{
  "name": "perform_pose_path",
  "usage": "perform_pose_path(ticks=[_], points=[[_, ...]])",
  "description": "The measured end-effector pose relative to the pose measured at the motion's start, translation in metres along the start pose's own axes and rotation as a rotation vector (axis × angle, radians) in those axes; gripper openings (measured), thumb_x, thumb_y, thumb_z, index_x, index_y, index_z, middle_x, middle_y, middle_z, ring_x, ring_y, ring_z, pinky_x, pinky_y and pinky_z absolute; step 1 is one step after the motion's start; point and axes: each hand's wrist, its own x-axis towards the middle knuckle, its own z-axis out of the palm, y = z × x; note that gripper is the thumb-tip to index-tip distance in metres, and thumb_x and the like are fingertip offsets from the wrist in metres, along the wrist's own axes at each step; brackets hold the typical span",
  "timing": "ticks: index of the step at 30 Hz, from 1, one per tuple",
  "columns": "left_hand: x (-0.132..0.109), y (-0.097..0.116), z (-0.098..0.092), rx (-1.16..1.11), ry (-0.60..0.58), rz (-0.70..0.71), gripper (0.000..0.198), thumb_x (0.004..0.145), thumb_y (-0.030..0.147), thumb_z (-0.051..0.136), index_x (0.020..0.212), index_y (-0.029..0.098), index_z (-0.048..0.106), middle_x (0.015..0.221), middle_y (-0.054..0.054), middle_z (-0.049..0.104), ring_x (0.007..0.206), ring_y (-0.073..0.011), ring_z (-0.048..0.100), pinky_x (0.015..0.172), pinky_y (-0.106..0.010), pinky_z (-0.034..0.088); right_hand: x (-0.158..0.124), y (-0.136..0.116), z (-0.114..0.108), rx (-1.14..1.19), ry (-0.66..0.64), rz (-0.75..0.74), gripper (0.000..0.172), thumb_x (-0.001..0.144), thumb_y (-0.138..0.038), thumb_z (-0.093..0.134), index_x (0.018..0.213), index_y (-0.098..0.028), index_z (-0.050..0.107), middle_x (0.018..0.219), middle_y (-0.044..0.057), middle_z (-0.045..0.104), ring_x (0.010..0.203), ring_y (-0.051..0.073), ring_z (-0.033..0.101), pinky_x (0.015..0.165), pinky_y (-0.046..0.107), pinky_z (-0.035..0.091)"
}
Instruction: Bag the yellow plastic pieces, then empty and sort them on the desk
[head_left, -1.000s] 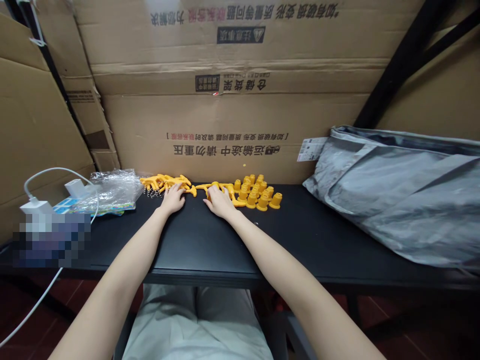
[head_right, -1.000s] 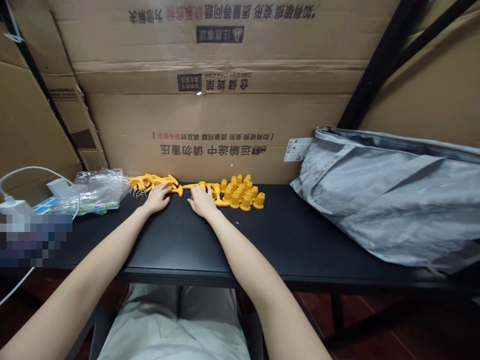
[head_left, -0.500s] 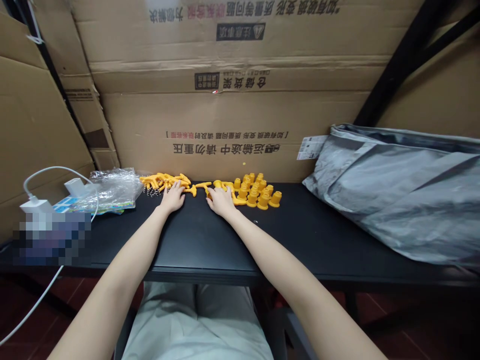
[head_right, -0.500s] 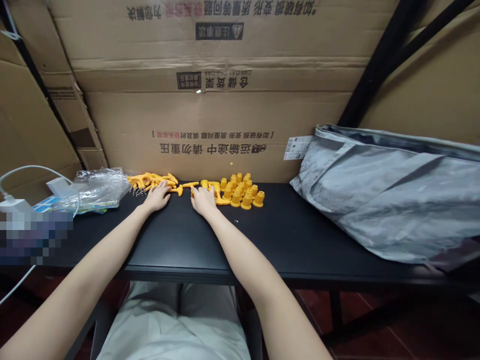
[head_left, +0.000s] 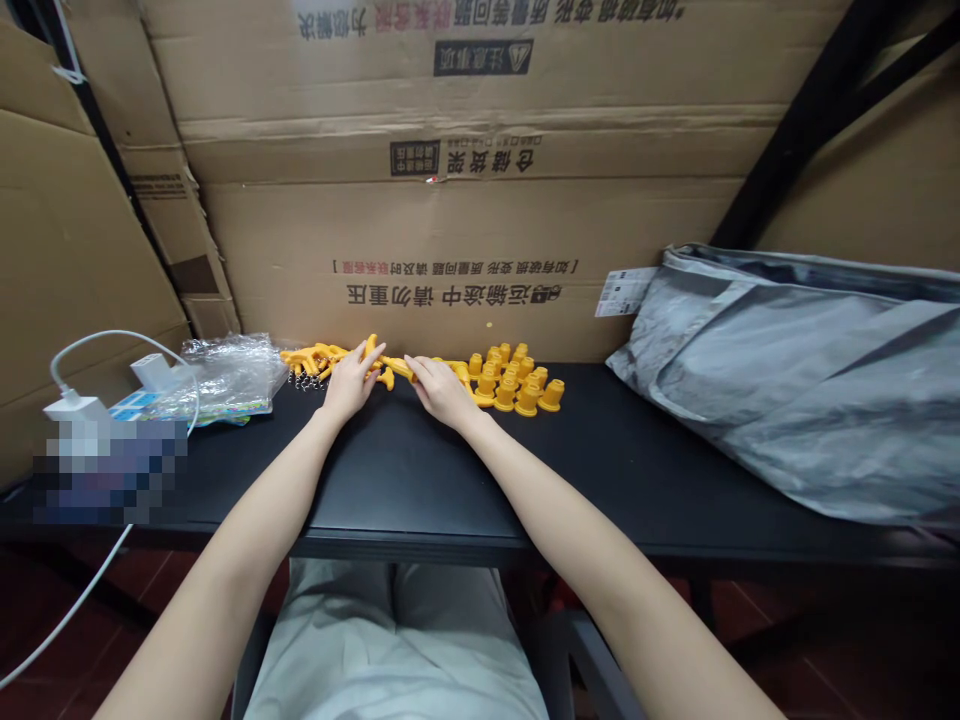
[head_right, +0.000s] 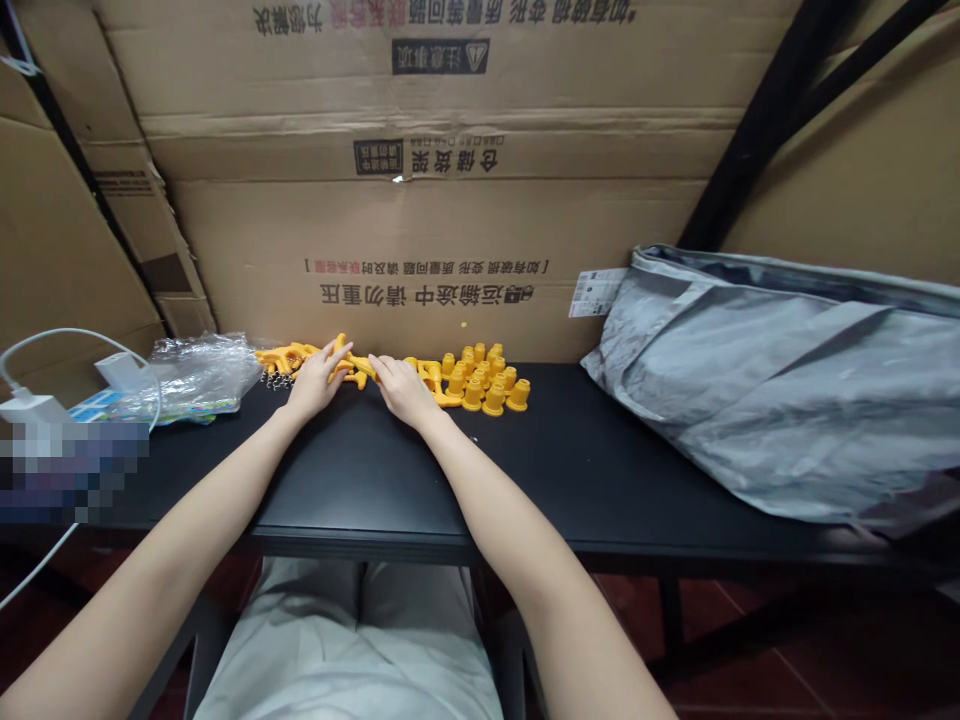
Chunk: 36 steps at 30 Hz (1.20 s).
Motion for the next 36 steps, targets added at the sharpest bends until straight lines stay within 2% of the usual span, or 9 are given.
perform_pose_path(ticks=[3,7,13,17,19,22,28,33,36], points=[[0.001,0.001,-0.002,0.008,0.023,-0.064,0.042,0.094,0.027,0.039,0.134,0.022,0.05,0.127,-0.01,0.057,0.114,-0.0211,0.056,0.098,-0.033,0.043,-0.001,0.003,0.0,0.04,0.02,-0.035,0.048,0.093,-0.014,0.03,0.139,-0.014,0.042,0.134,0.017,0.051,0.121,0.025,0.049,0.099,0.042,0.038],[-0.001,-0.001,-0.003,0.025,0.041,-0.092,0.036,0.092,0.029,0.045,0.125,0.022,0.058,0.114,-0.009,0.064,0.104,-0.0219,0.061,0.089,-0.03,0.047,-0.001,0.006,-0.001,0.029,0.029,-0.013,0.044,0.093,-0.013,0.032,0.134,-0.014,0.047,0.134,0.016,0.052,0.123,0.023,0.047,0.099,0.039,0.037],[0.0,0.002,0.0,0.052,0.098,0.026,0.029,0.089,0.03,0.051,0.114,0.022,0.062,0.108,-0.008,0.067,0.098,-0.0212,0.064,0.085,-0.03,0.048,-0.002,0.005,-0.001,-0.067,0.063,0.086,0.036,0.093,-0.029,0.044,0.125,-0.013,0.052,0.123,0.017,0.06,0.114,0.028,0.051,0.098,0.043,0.031],[0.001,0.007,0.002,0.057,0.102,0.09,0.028,0.087,0.029,0.054,0.111,0.02,0.063,0.102,-0.008,0.069,0.094,-0.0208,0.065,0.082,-0.03,0.048,0.0,0.005,-0.005,-0.141,0.032,0.103,0.022,0.091,-0.02,0.044,0.108,-0.015,0.057,0.108,0.014,0.065,0.102,0.027,0.053,0.094,0.042,0.03],[0.001,0.009,0.003,0.046,0.091,0.102,0.027,0.086,0.028,0.054,0.109,0.02,0.063,0.101,-0.008,0.069,0.094,-0.0206,0.065,0.082,-0.029,0.048,0.001,0.005,-0.008,-0.169,0.046,0.112,0.021,0.089,-0.014,0.043,0.104,-0.016,0.057,0.106,0.013,0.065,0.1,0.026,0.053,0.093,0.041,0.03],[0.001,0.01,0.003,0.03,0.087,0.086,0.027,0.086,0.029,0.054,0.109,0.019,0.063,0.101,-0.008,0.07,0.094,-0.0209,0.065,0.083,-0.03,0.048,0.001,0.005,-0.01,-0.164,0.075,0.112,0.023,0.087,-0.011,0.044,0.106,-0.015,0.056,0.107,0.012,0.064,0.1,0.025,0.053,0.092,0.039,0.03],[0.0,0.008,0.0,0.017,0.06,0.081,0.027,0.085,0.028,0.054,0.11,0.02,0.064,0.104,-0.008,0.07,0.097,-0.021,0.065,0.085,-0.031,0.048,-0.001,0.002,-0.008,-0.15,0.063,0.062,0.027,0.094,-0.028,0.043,0.115,-0.015,0.054,0.109,0.013,0.064,0.105,0.026,0.052,0.098,0.045,0.024],[-0.001,0.01,0.003,0.009,0.036,0.089,0.027,0.084,0.028,0.056,0.108,0.021,0.064,0.106,-0.008,0.07,0.097,-0.0207,0.065,0.085,-0.03,0.048,0.0,-0.001,-0.01,-0.194,0.007,0.075,0.019,0.092,-0.02,0.043,0.105,-0.016,0.057,0.107,0.013,0.063,0.101,0.026,0.051,0.097,0.045,0.024],[-0.001,0.011,0.003,0.004,0.027,0.096,0.026,0.083,0.029,0.057,0.107,0.021,0.065,0.105,-0.007,0.07,0.097,-0.0205,0.065,0.085,-0.03,0.049,0.0,0.0,-0.009,-0.175,-0.006,0.083,0.02,0.09,-0.017,0.044,0.106,-0.015,0.056,0.107,0.012,0.063,0.1,0.025,0.053,0.096,0.042,0.025]])
